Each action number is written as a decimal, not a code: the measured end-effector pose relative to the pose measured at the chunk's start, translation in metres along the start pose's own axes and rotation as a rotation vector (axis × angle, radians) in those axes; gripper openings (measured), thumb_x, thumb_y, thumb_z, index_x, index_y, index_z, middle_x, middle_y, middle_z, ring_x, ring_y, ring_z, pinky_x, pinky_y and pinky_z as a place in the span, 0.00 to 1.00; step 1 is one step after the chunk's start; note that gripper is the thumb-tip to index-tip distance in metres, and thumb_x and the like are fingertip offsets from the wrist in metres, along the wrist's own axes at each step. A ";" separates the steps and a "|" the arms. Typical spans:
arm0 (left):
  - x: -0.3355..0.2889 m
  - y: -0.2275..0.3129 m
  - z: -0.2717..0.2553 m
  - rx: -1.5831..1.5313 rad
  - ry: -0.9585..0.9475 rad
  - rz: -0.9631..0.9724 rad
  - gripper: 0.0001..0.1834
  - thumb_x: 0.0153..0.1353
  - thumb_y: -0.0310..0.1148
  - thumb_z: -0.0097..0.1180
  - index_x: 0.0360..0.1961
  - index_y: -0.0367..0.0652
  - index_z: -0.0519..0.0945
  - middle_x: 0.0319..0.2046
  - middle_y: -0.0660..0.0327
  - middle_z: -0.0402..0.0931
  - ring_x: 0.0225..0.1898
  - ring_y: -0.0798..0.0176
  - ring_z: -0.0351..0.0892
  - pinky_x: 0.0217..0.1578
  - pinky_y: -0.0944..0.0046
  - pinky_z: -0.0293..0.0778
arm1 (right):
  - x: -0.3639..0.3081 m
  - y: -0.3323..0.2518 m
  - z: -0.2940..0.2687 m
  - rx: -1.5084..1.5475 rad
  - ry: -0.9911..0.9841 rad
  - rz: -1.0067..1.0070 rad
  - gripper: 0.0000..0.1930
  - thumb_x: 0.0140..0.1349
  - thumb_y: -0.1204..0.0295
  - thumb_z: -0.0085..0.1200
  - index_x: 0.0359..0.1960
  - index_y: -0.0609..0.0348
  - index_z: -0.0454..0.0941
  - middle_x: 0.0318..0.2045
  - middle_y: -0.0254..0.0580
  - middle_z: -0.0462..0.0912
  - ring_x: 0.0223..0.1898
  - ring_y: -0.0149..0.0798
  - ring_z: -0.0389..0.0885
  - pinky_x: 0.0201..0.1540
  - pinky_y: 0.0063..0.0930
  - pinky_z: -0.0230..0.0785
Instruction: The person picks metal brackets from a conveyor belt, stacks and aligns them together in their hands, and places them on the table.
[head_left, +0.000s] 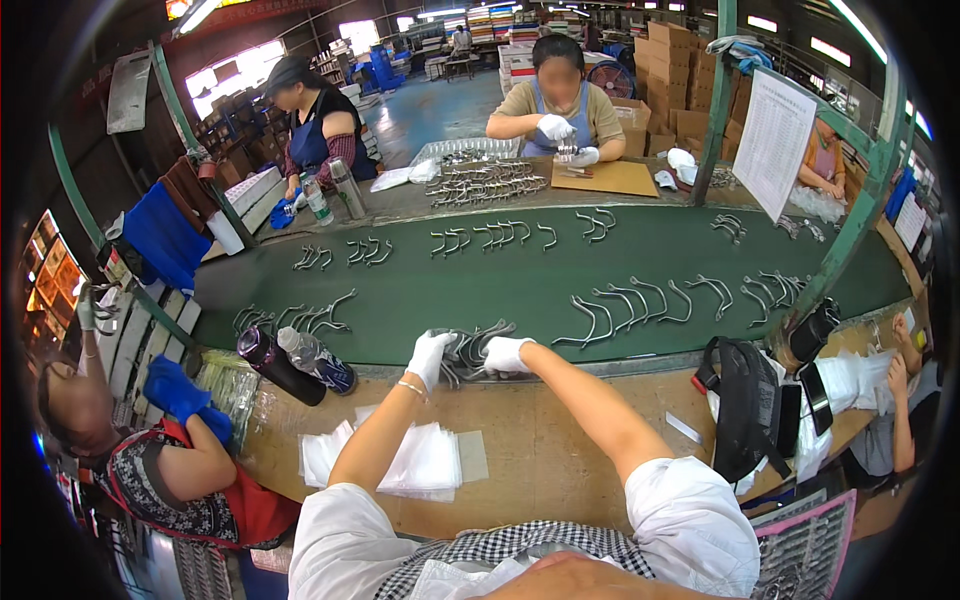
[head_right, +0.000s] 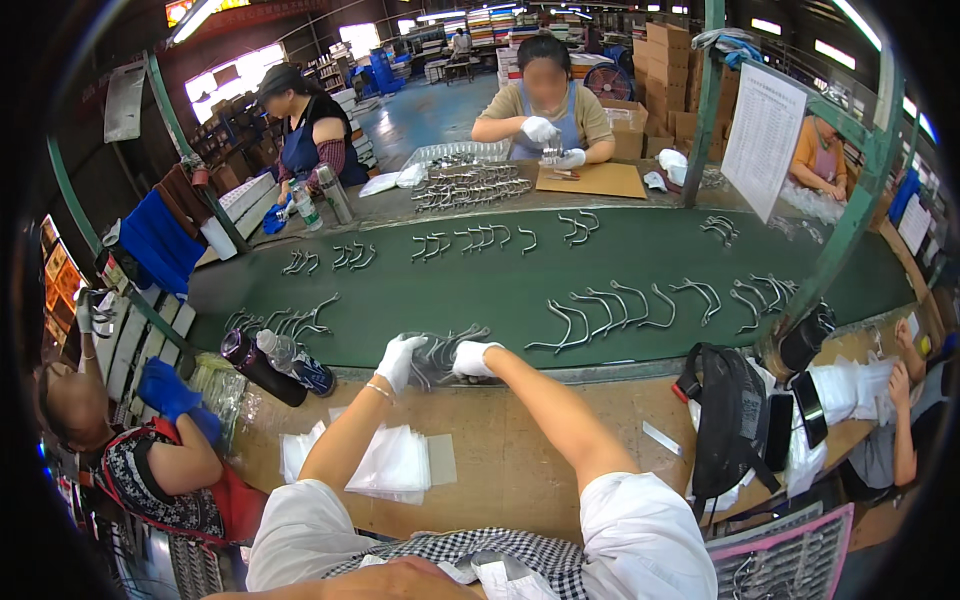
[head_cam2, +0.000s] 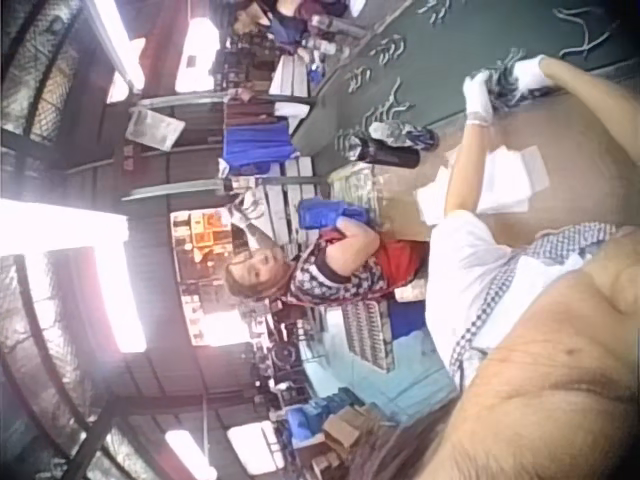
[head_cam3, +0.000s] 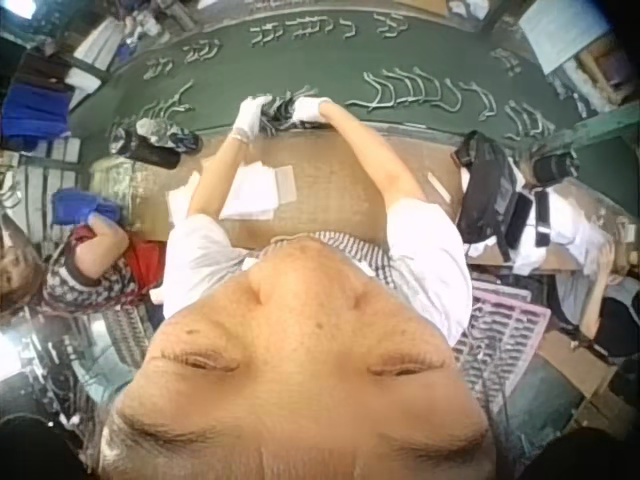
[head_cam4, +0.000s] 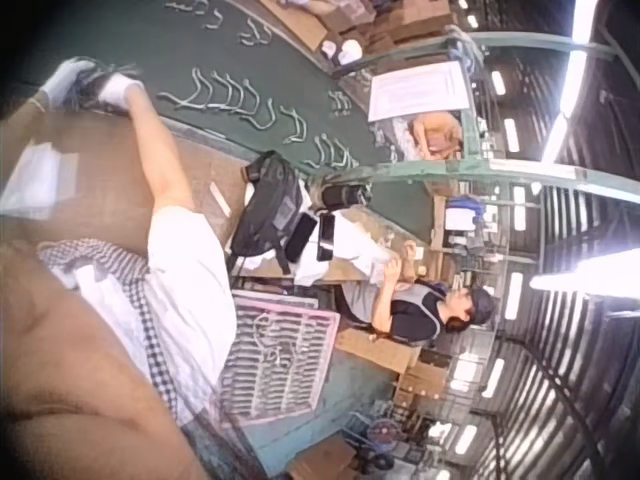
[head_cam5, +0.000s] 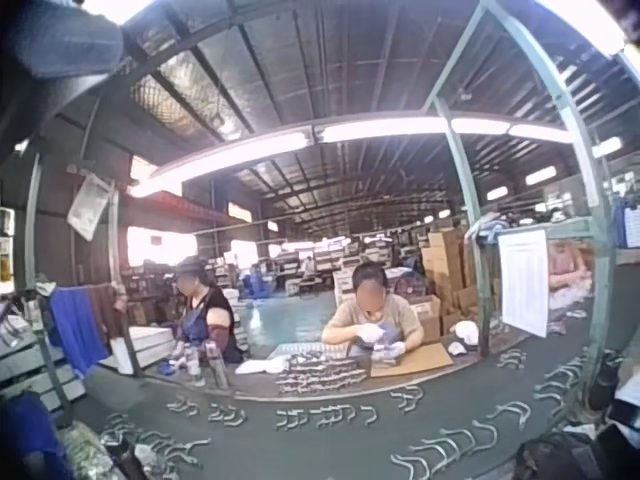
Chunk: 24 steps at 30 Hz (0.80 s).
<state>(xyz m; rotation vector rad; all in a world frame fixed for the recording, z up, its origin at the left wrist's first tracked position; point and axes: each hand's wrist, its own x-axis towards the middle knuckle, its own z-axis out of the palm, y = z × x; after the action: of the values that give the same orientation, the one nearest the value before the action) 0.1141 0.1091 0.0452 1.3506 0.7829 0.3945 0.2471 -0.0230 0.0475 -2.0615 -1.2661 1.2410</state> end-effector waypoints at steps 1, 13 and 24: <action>-0.016 0.000 0.006 -0.006 -0.008 0.003 0.11 0.62 0.36 0.54 0.40 0.39 0.76 0.30 0.60 0.78 0.27 0.65 0.77 0.30 0.63 0.76 | -0.007 0.016 0.003 0.118 -0.023 -0.022 0.02 0.47 0.75 0.52 0.23 0.58 0.77 0.15 0.37 0.75 0.15 0.32 0.70 0.17 0.27 0.60; -0.170 -0.049 0.020 -0.530 -0.230 -0.128 0.11 0.67 0.33 0.53 0.46 0.39 0.75 0.41 0.57 0.79 0.44 0.58 0.79 0.50 0.57 0.75 | -0.177 0.057 0.087 1.170 0.081 -0.280 0.22 0.57 0.79 0.51 0.55 0.61 0.72 0.35 0.35 0.80 0.26 0.25 0.74 0.26 0.18 0.65; -0.208 -0.076 0.032 -0.697 -0.416 -0.239 0.16 0.71 0.39 0.45 0.50 0.39 0.74 0.45 0.58 0.80 0.46 0.62 0.81 0.45 0.62 0.78 | -0.227 0.038 0.142 0.884 0.387 -0.236 0.17 0.61 0.77 0.54 0.52 0.64 0.74 0.41 0.38 0.82 0.39 0.27 0.77 0.44 0.22 0.71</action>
<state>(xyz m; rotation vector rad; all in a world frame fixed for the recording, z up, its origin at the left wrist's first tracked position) -0.0209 -0.0686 0.0291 0.6391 0.3892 0.1582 0.1024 -0.2512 0.0538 -1.3587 -0.5847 0.9694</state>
